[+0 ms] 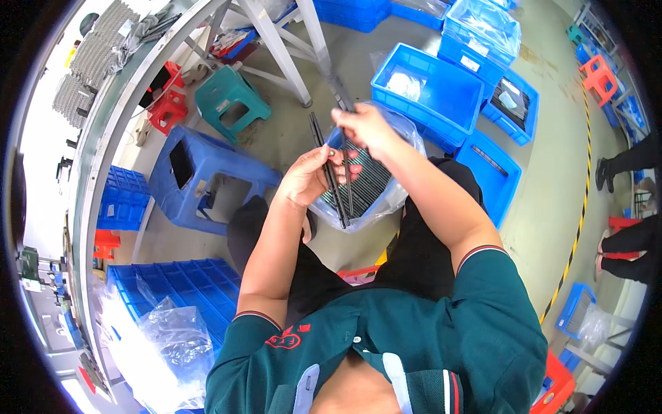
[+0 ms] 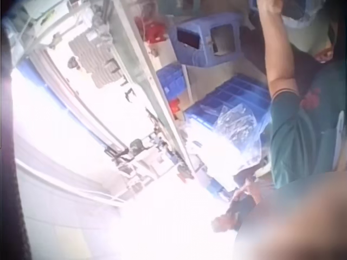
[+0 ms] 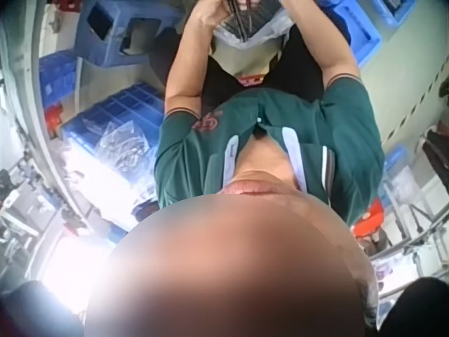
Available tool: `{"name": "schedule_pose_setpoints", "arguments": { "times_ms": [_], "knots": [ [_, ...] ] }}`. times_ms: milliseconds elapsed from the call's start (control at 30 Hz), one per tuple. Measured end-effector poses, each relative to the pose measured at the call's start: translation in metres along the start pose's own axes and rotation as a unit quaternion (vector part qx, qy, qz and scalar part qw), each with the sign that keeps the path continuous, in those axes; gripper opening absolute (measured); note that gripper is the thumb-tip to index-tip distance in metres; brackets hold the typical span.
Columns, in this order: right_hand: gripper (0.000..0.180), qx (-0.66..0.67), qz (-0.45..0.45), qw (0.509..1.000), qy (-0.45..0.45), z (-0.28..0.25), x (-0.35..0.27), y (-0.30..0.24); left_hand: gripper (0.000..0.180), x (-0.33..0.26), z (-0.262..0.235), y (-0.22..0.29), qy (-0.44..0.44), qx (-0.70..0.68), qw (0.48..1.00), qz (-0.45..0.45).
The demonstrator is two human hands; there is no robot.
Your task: Sorting and inspecting black rods and placing them into storage bins in a manufacturing environment.
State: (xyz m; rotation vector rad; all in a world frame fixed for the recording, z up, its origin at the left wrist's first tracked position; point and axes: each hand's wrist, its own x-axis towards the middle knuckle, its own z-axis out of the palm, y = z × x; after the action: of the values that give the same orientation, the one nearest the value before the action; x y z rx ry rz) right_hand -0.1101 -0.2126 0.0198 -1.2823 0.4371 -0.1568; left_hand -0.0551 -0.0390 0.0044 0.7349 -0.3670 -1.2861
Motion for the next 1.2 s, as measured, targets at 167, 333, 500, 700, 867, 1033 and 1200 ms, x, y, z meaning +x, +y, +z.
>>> {"name": "schedule_pose_setpoints", "arguments": {
  "times_ms": [167,333,500,700,867,1033,1200],
  "knots": [
    [0.023,-0.100,0.056,0.991,-0.073,0.020,-0.009,0.005,0.032,-0.001,-0.002,-0.009,-0.002,0.017,1.000,-0.012],
    [0.021,-0.108,-0.003,0.991,-0.078,0.024,-0.003,0.009,0.033,-0.001,-0.005,-0.012,-0.012,-0.049,0.999,0.003],
    [0.028,-0.181,-0.043,0.982,-0.024,0.017,-0.005,0.012,0.033,0.004,-0.013,-0.004,0.134,-0.057,0.986,0.077],
    [0.015,-0.121,0.001,0.989,-0.086,0.010,-0.021,0.009,0.033,0.001,-0.034,0.015,0.281,-0.144,0.929,0.191],
    [0.012,-0.144,0.046,0.981,-0.125,0.013,-0.039,0.005,0.034,-0.001,-0.037,0.019,0.282,-0.152,0.914,0.249],
    [0.011,-0.166,0.051,0.979,-0.104,0.017,-0.043,0.003,0.034,0.002,-0.028,0.015,0.261,-0.129,0.922,0.255],
    [0.012,-0.163,0.027,0.980,-0.115,0.019,-0.043,0.005,0.031,0.006,-0.023,0.008,0.270,-0.092,0.927,0.244]
  ]
}}
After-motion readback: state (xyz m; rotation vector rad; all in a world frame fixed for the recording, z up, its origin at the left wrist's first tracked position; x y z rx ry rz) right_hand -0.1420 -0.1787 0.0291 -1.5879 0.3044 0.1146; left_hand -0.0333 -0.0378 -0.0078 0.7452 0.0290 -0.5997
